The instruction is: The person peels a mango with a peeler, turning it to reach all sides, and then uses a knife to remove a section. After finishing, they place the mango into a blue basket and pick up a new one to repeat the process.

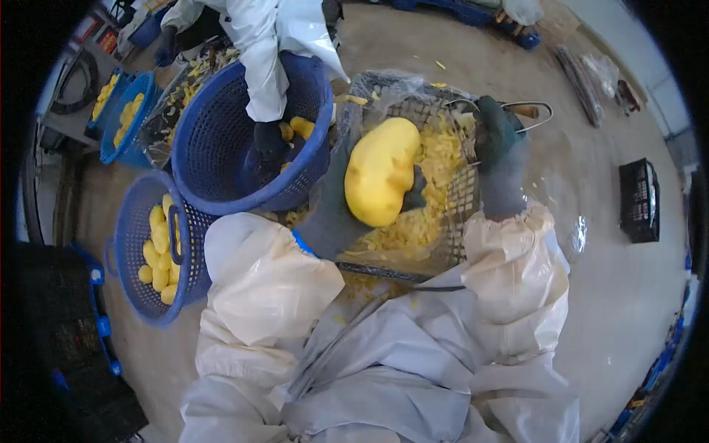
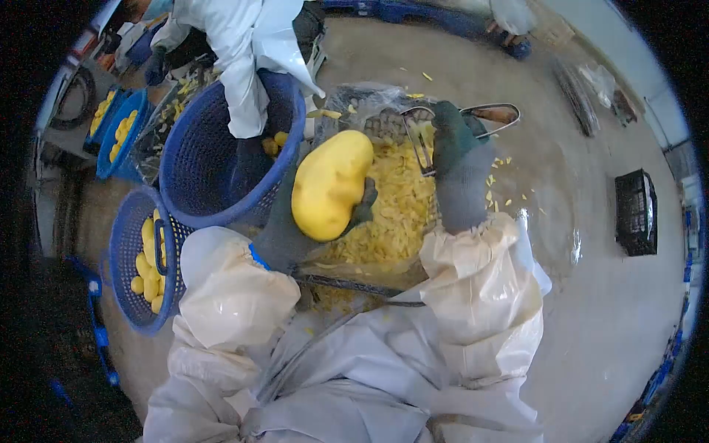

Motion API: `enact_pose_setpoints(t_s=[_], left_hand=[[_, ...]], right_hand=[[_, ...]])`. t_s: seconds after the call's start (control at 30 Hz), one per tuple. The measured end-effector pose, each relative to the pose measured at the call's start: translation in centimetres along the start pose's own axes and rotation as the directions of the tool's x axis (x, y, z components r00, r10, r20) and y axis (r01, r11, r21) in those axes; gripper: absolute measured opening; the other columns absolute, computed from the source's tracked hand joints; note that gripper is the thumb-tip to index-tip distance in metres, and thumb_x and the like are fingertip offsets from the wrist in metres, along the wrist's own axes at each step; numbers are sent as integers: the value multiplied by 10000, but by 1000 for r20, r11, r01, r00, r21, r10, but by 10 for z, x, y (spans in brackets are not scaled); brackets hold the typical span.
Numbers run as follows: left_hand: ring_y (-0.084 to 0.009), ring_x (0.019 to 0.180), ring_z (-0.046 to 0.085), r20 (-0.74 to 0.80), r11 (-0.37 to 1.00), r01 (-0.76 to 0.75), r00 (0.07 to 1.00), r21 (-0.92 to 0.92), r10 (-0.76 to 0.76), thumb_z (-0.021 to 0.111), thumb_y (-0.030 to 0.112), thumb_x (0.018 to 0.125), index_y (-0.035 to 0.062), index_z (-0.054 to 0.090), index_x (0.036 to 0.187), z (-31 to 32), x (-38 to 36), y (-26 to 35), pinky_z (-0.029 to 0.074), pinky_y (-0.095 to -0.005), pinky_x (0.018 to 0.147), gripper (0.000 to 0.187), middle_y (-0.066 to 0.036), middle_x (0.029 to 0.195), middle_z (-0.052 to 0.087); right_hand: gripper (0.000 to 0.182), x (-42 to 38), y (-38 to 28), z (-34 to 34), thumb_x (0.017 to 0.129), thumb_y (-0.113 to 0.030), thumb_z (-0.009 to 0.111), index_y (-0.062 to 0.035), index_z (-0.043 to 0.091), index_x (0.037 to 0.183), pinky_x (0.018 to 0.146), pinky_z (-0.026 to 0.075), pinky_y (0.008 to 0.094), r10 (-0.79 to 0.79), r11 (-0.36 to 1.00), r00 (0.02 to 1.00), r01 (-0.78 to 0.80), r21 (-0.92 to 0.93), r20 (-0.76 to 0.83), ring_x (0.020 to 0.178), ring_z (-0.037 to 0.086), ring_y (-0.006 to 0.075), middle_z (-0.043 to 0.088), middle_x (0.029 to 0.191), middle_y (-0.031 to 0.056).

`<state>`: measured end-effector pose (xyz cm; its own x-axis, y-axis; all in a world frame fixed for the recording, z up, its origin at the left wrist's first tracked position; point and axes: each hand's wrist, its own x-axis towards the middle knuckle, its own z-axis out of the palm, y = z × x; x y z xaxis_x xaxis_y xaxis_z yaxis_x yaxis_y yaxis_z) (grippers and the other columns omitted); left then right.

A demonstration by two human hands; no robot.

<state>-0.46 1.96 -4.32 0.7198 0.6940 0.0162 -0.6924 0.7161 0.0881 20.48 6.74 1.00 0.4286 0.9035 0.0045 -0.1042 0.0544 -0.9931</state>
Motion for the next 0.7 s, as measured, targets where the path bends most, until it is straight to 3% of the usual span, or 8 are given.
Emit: enact_pose_setpoints(t_s=[0.1,0.2,0.27,0.4,0.53,0.57,0.67,0.7], left_hand=[[-360,1018,573,-203,955,-267,936,125,289,442,504,932,44,480,1257,7,-8,-1,451,-535,953,564,-184,1151,555],[-341,1026,579,-196,950,-307,930,54,312,461,474,937,45,484,1249,-2,-11,8,476,-509,930,531,-177,1150,563],[-317,1034,584,-7,868,-432,894,245,447,469,446,942,51,501,1233,-5,-10,6,491,-486,911,492,-161,1154,572],[-263,1037,595,195,943,-329,929,49,314,479,399,950,62,525,1220,-18,-5,21,514,-447,871,434,-123,1173,581],[-314,987,589,-10,926,-377,926,6,377,458,481,932,73,535,1215,-44,0,27,489,-460,856,503,-135,1123,600],[-288,1039,576,-49,904,-423,903,57,426,469,435,941,61,521,1237,-44,-1,23,481,-434,897,480,-128,1167,585],[-264,1111,551,31,896,-432,902,109,431,470,381,956,44,489,1273,-50,1,25,454,-397,964,463,-132,1217,561],[-266,1121,545,85,902,-417,908,109,410,464,377,959,42,481,1281,-53,0,27,444,-392,977,465,-138,1221,557]], right_hand=[[200,-20,4,8,839,-237,668,-50,646,771,506,320,219,-66,995,987,76,-65,148,555,430,56,533,647,-30],[197,-27,11,21,820,-191,687,-46,596,723,518,339,228,-113,993,955,121,-13,275,553,430,59,516,631,-35],[199,-43,-7,21,831,-171,679,-41,593,707,533,348,219,-45,983,963,89,-158,265,585,444,52,533,642,-32],[167,-70,-30,30,842,-178,668,-13,659,815,564,371,209,-41,990,956,78,-117,292,645,492,54,577,693,-16],[173,-92,-18,55,820,-135,696,-6,633,722,574,392,213,-46,979,949,-20,205,312,632,470,36,566,670,-16],[178,-93,-14,57,816,-130,704,11,625,742,585,408,212,-50,994,944,80,-81,325,648,479,30,592,699,-16],[176,-87,-22,52,812,-140,715,13,634,775,597,420,220,-86,913,941,206,-352,328,658,496,39,616,714,-9],[177,-89,-25,50,813,-154,716,-1,638,774,601,416,219,-68,989,948,104,-101,312,657,489,39,612,699,-19]])
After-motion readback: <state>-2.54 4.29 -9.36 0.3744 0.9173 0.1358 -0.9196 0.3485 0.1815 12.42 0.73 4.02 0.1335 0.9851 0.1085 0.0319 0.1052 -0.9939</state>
